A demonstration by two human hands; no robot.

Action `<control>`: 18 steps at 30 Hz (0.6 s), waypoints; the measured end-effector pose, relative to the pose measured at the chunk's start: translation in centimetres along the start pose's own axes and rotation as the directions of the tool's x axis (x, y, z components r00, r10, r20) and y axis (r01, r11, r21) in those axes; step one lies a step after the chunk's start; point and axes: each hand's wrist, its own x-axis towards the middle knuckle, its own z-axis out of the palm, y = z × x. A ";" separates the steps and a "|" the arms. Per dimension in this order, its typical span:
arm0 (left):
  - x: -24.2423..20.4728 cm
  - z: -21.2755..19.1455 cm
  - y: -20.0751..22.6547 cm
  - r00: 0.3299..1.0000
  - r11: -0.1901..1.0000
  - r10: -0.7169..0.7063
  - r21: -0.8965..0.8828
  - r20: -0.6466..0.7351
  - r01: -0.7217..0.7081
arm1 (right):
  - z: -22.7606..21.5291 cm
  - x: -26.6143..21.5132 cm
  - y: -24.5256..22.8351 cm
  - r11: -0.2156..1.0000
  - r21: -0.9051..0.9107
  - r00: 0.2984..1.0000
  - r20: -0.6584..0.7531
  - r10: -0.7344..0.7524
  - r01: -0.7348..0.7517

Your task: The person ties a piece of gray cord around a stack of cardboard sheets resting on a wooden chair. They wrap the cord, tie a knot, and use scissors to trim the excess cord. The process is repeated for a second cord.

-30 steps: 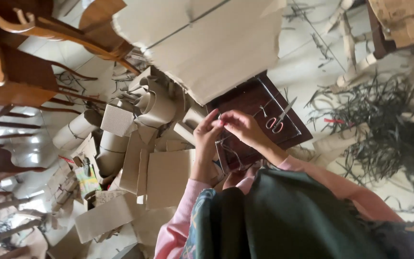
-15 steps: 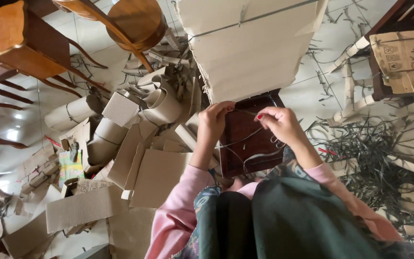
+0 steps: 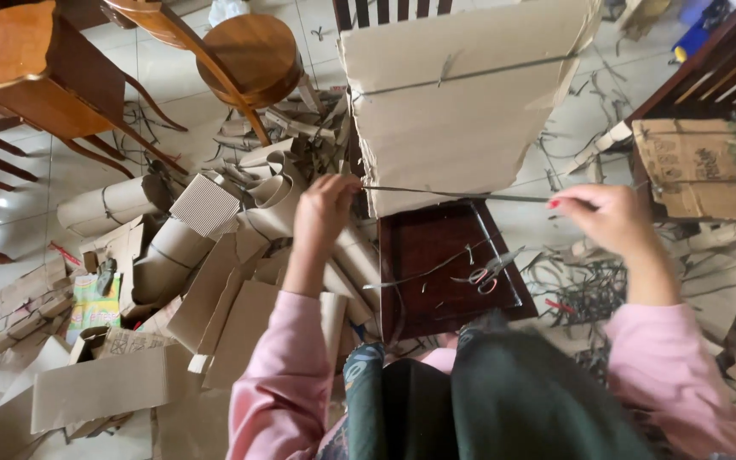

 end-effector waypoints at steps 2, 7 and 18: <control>1.2 -2.2 -2.0 1.000 0.996 0.017 0.086 -0.015 -0.016 | -3.5 0.4 1.2 0.999 0.024 0.999 -0.019 0.048 -0.047; 4.4 -7.4 -8.2 0.982 0.958 0.080 0.284 -0.172 -0.028 | -10.3 3.5 7.6 0.997 0.076 0.967 -0.254 -0.004 0.024; 16.1 -10.6 -14.2 0.965 0.919 -0.019 0.375 -0.261 0.119 | -17.3 18.9 20.2 0.986 0.162 0.720 -0.682 0.131 -0.025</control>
